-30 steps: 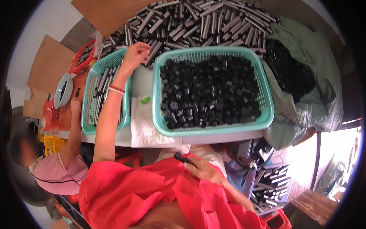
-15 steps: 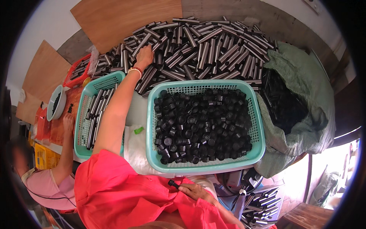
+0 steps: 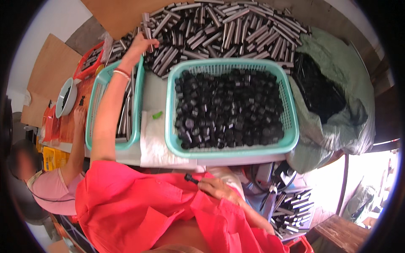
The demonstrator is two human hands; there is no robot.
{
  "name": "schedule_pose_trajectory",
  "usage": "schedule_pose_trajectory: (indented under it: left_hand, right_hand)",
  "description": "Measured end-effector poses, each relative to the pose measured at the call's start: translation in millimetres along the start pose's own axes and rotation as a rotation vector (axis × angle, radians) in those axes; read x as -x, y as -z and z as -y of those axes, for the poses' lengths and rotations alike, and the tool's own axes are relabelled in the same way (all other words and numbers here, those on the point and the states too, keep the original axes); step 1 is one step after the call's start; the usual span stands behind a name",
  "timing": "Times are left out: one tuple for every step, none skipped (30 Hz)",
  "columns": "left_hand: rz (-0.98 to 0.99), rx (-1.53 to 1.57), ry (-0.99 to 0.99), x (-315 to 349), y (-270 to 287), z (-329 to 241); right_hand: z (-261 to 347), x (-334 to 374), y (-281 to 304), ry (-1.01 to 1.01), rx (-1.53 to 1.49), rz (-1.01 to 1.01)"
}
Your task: The person repeatedly picks a metal rod from a basket and attaches a black plastic cap to one end. The person handles the rods and caps by hand and places the assembled units back into the basket. Another person works nearby at the same table.
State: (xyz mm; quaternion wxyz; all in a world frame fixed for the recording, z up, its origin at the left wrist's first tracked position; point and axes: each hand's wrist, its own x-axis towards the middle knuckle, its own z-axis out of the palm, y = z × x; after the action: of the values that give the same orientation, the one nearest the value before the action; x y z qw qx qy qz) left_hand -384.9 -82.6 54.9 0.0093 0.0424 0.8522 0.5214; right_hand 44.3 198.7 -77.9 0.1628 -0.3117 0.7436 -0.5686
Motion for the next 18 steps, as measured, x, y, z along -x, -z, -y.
schedule_pose_trajectory:
  left_hand:
    - [0.091, 0.116, 0.000, 27, 13, -6]
    - [0.180, 0.235, 0.014, 56, 22, -7]
    - [0.177, 0.450, -0.024, 90, 26, -9]
    - [0.189, 0.677, -0.061, 123, 23, -16]
    - [0.242, 0.771, -0.071, 158, 24, -13]
    - [0.288, 0.869, -0.083, 194, 25, -9]
    - [0.322, 0.920, -0.062, 218, 15, -9]
    - [0.244, 1.005, 0.000, 242, 2, -11]
    - [0.219, 1.081, 0.044, 266, -6, -9]
    - [0.197, 1.154, 0.079, 286, -14, -5]
    - [0.183, 1.188, 0.115, 302, -22, 1]
    - [0.165, 1.221, 0.145, 317, -28, 8]
    - [0.148, 1.226, 0.150, 328, -34, 15]
    - [0.125, 1.226, 0.157, 339, -39, 20]
    - [0.110, 1.278, 0.179, 348, -45, 23]
    - [0.096, 1.330, 0.203, 355, -50, 26]
    - [0.079, 1.320, 0.201, 362, -56, 30]
    - [0.098, 1.352, 0.220, 365, -60, 29]
  right_hand:
    - [24, -9, 7, -0.206, -0.148, 0.038]
    - [28, -12, 6, -0.332, -0.315, 0.074]
    - [41, -19, 8, -0.524, -0.526, 0.068]
    - [29, -18, 0, -0.420, -0.630, 0.082]
    - [48, -26, 7, -0.480, -0.716, 0.081]
    - [52, -29, 4, -0.448, -0.804, 0.071]
    - [52, -30, 1, -0.467, -0.838, 0.022]
    - [57, -34, -1, -0.501, -0.816, -0.039]
    - [65, -39, -1, -0.488, -0.802, -0.052]
    - [69, -43, 0, -0.467, -0.784, -0.069]
    - [68, -46, 0, -0.463, -0.769, -0.050]
    - [69, -48, -2, -0.477, -0.764, -0.054]
    - [71, -50, -4, -0.490, -0.759, -0.060]
    - [72, -52, -6, -0.504, -0.753, -0.059]
    - [72, -53, -8, -0.514, -0.737, -0.067]
    - [74, -55, -11, -0.521, -0.739, -0.084]
    - [76, -57, -12, -0.525, -0.741, -0.099]
    - [76, -57, -13, -0.529, -0.743, -0.116]
